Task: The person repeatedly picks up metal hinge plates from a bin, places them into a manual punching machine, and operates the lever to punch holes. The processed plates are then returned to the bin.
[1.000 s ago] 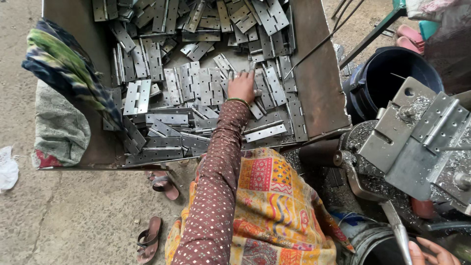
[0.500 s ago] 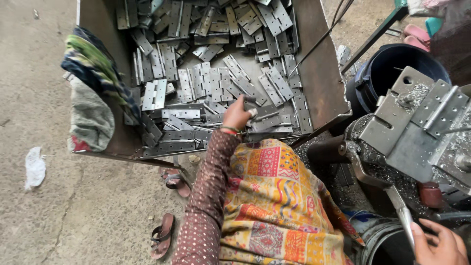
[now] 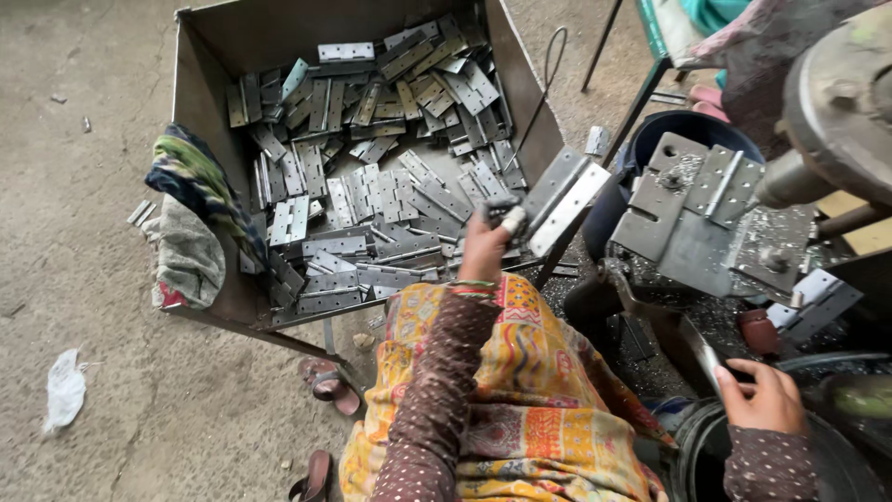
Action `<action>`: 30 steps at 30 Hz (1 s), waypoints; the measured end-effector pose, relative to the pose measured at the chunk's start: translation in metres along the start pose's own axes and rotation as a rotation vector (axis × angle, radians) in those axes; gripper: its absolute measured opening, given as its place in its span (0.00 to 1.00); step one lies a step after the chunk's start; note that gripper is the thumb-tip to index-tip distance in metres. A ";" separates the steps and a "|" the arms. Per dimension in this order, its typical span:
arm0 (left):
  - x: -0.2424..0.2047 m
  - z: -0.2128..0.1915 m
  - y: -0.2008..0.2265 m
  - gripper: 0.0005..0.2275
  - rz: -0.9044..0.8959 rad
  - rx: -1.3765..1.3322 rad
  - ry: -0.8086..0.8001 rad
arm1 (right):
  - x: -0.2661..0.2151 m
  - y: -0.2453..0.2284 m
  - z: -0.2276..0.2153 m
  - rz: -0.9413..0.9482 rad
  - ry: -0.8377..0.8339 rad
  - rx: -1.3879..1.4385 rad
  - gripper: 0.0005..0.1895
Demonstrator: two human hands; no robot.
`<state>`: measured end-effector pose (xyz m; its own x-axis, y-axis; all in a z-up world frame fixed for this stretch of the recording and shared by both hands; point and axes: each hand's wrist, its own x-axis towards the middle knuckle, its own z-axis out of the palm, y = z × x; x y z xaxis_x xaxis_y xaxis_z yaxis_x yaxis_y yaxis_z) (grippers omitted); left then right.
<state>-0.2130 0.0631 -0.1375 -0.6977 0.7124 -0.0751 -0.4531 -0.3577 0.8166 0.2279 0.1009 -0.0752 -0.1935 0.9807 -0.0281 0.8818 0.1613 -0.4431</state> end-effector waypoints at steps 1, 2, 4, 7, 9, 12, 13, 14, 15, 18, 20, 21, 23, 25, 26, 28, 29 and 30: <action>0.003 0.011 -0.008 0.19 0.021 0.105 0.030 | -0.002 -0.001 0.000 -0.011 0.018 0.027 0.18; 0.004 0.018 -0.015 0.20 0.043 0.210 0.060 | -0.004 -0.002 0.000 -0.022 0.037 0.054 0.18; 0.003 0.028 -0.025 0.17 -0.060 0.136 0.072 | -0.002 -0.001 0.001 -0.020 0.051 0.090 0.18; -0.004 0.028 -0.023 0.16 -0.098 -0.006 0.015 | -0.001 0.000 0.004 -0.013 0.045 0.058 0.17; -0.013 0.026 -0.019 0.15 -0.129 -0.072 0.015 | -0.001 0.001 0.005 -0.016 0.034 0.034 0.17; -0.015 0.030 -0.012 0.14 -0.090 0.010 0.051 | 0.001 -0.003 0.004 -0.014 0.032 0.048 0.17; -0.018 0.030 -0.013 0.14 0.014 0.113 0.038 | 0.000 -0.003 0.003 -0.002 0.027 0.044 0.17; -0.022 0.029 -0.014 0.14 0.118 0.216 0.023 | -0.001 -0.002 0.002 0.010 0.022 0.040 0.16; -0.018 0.030 -0.014 0.14 0.120 0.155 0.014 | 0.001 -0.004 0.003 0.006 0.024 0.052 0.16; -0.022 0.027 -0.018 0.13 0.073 -0.026 0.003 | -0.003 -0.003 0.002 0.016 0.011 0.063 0.16; -0.018 0.027 -0.016 0.13 0.019 -0.144 -0.003 | 0.000 -0.005 0.002 0.026 0.009 0.061 0.16; -0.018 0.027 -0.013 0.13 -0.015 -0.102 0.027 | -0.001 -0.007 0.002 0.033 0.003 0.053 0.16; -0.021 0.031 -0.010 0.13 -0.082 -0.021 0.087 | -0.003 -0.008 0.001 0.048 -0.008 0.035 0.16; -0.028 0.039 -0.009 0.14 -0.030 -0.023 0.062 | -0.001 -0.011 0.000 0.043 -0.023 0.032 0.16; -0.029 0.045 -0.009 0.15 -0.003 -0.025 0.045 | 0.004 -0.013 0.000 0.043 -0.027 0.032 0.16; -0.046 0.058 -0.020 0.15 -0.079 -0.086 0.026 | 0.001 -0.012 0.002 0.016 0.016 0.044 0.16; -0.055 0.066 -0.027 0.15 -0.121 -0.116 0.015 | -0.002 -0.010 0.003 0.006 0.038 0.048 0.15; -0.062 0.078 -0.035 0.15 -0.113 -0.100 -0.018 | -0.003 -0.009 0.004 -0.009 0.050 0.049 0.15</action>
<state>-0.1107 0.0787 -0.1163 -0.6292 0.7622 -0.1524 -0.5822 -0.3323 0.7420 0.2188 0.0961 -0.0742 -0.1787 0.9837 0.0204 0.8579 0.1660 -0.4862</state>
